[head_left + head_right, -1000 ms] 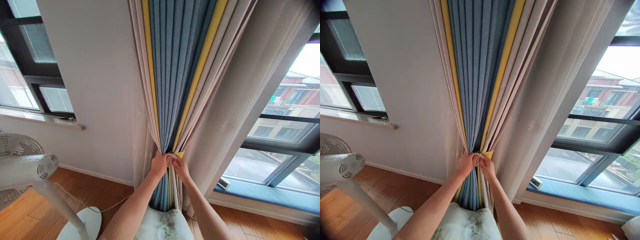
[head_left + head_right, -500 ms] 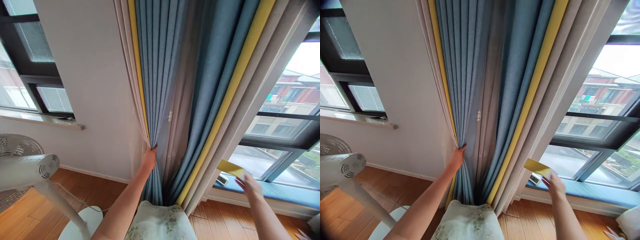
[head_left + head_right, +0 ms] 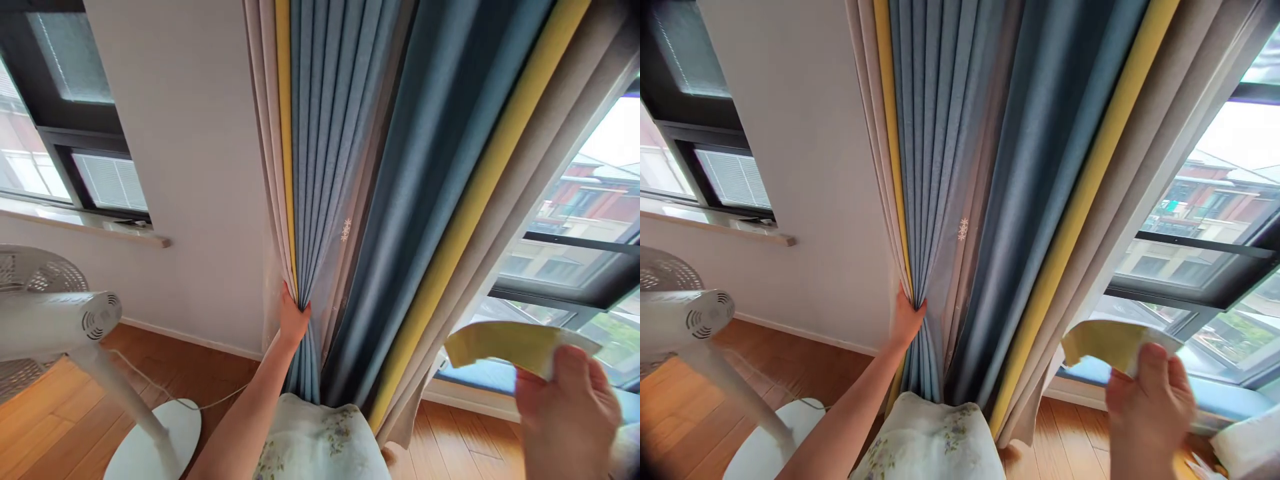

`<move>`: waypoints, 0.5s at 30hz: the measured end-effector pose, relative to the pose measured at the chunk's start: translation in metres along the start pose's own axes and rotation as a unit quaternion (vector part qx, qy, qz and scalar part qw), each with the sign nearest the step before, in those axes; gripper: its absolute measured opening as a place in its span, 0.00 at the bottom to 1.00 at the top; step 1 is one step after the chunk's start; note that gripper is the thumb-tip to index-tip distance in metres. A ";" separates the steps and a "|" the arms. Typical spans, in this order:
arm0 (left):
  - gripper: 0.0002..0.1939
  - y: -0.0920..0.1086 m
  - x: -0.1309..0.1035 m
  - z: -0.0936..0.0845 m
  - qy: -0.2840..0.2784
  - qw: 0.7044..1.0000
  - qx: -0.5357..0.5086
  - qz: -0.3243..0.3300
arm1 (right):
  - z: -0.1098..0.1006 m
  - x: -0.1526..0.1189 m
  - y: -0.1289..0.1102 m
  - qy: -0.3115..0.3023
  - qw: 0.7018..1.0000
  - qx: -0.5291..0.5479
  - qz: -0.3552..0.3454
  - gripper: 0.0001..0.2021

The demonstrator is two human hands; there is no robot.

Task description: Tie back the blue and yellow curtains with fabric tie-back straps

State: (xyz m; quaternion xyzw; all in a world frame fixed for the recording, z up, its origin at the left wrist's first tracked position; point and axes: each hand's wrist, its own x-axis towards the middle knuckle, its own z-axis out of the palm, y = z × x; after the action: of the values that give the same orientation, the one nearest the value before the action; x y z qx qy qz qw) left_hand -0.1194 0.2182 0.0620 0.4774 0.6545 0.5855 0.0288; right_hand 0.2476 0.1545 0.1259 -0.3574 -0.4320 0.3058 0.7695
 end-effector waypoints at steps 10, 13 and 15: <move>0.13 0.004 -0.003 -0.028 -0.076 0.996 0.047 -0.003 | 0.208 -0.070 0.014 -0.144 0.967 0.167 0.128 0.15; 0.19 0.000 -0.002 -0.035 -0.073 0.997 -0.018 -0.009 | 0.200 -0.057 0.043 -0.126 0.936 0.168 0.281 0.14; 0.30 -0.002 0.000 -0.038 -0.065 0.995 -0.069 -0.029 | 0.185 -0.043 0.059 -0.113 0.921 0.173 0.330 0.12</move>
State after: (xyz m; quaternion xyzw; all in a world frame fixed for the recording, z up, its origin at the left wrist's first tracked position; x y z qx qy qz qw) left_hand -0.1432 0.1904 0.0718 0.4916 0.6230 0.5962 0.1212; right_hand 0.0552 0.2068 0.1271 -0.3042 -0.3136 0.6509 0.6208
